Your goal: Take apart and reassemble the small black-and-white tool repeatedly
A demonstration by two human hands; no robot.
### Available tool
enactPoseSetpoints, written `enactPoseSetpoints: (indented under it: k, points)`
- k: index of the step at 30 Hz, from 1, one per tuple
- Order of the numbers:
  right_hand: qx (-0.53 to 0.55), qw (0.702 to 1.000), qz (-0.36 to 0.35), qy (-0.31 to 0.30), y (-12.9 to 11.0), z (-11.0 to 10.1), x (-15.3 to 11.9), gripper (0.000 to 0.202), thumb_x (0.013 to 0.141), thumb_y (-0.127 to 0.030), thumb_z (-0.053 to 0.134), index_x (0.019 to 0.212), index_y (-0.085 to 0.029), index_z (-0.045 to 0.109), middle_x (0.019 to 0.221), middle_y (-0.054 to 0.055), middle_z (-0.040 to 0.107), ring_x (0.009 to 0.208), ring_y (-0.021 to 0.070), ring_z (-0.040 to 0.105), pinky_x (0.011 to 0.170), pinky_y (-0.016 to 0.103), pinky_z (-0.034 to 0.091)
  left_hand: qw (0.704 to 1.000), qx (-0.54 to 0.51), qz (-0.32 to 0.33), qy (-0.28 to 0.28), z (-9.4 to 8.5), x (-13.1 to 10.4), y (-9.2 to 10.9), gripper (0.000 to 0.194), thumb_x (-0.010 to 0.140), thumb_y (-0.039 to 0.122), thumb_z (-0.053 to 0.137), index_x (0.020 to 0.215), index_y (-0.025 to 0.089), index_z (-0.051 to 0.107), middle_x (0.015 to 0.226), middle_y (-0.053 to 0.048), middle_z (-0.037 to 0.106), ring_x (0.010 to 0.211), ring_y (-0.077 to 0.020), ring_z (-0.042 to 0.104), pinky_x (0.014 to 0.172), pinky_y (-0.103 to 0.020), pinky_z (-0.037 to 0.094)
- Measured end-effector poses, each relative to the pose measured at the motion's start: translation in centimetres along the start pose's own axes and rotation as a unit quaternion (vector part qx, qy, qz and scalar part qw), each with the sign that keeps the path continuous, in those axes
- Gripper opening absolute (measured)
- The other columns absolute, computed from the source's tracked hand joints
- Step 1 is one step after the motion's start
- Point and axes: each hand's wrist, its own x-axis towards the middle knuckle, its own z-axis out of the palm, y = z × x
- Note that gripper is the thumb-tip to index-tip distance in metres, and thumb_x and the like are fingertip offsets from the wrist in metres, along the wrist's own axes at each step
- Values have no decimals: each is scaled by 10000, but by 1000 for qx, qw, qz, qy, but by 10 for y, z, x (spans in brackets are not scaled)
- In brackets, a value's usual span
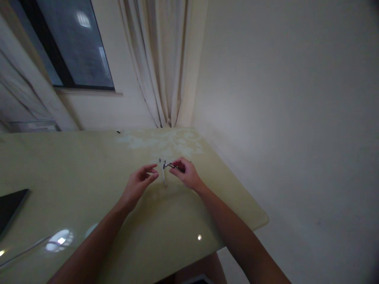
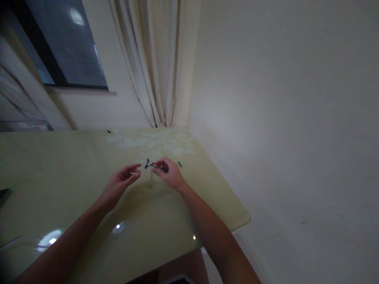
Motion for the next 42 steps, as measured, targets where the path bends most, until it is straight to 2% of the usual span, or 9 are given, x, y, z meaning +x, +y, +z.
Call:
enactPoseSetpoints:
  k: [5,8,15,20,24,28,32,36,42]
  points:
    - [-62,982,45,174,15,-61,18,336,813,-501,742,922,-186,701,719,13,663,630,156,586,581,266,445,980,201,7,-1,6,2,-14,424,834,601,696,919,191,761,808,-66,737,650,-206,602,629,-311,427]
    - [-197,944,106,244,27,-93,17,210,830,-404,712,821,-197,750,805,82,745,753,210,669,682,314,490,932,359,9,-41,20,0,-20,451,934,627,553,864,205,698,776,-64,718,694,-230,625,650,-321,403]
    - [-372,876,180,247,51,-99,10,122,822,-323,747,779,-211,770,852,114,780,814,259,714,701,332,476,813,570,91,-77,36,-5,-16,389,1006,508,489,777,209,588,847,-84,702,821,-248,654,733,-337,393]
    - [-402,869,171,233,54,-94,11,148,827,-302,767,733,-198,722,812,97,741,774,232,665,680,315,436,826,558,64,-56,30,-4,-22,319,989,368,478,722,216,562,771,-67,677,712,-214,621,654,-317,341]
    - [-401,867,155,253,45,-92,12,201,883,-337,739,759,-184,702,820,99,697,782,217,629,681,307,416,881,470,57,13,22,-3,-23,314,959,374,484,686,226,524,655,-25,615,599,-181,547,597,-296,306]
    - [-253,939,95,215,33,-66,16,472,1011,-529,528,722,-190,683,706,53,618,699,176,582,651,285,410,929,345,118,60,35,2,-13,367,968,448,474,676,227,496,612,12,565,564,-155,508,581,-276,322]
    - [-17,995,59,74,24,-32,20,574,927,-719,545,804,-181,700,736,28,641,622,136,542,599,262,406,940,292,175,-24,80,18,-2,347,991,461,483,759,215,560,712,-4,625,653,-159,562,619,-268,384]
    - [181,959,102,195,16,-39,26,543,807,-710,692,663,-215,520,599,-32,526,503,106,453,483,243,340,931,299,163,-129,118,50,-7,240,930,441,622,915,209,681,796,-5,693,670,-155,615,654,-263,461]
    - [315,899,135,272,11,-65,25,566,902,-633,645,626,-237,349,506,-105,336,360,53,189,371,244,119,920,363,119,-90,136,93,-32,483,694,375,873,1104,160,731,1087,-132,716,958,-271,690,847,-355,518]
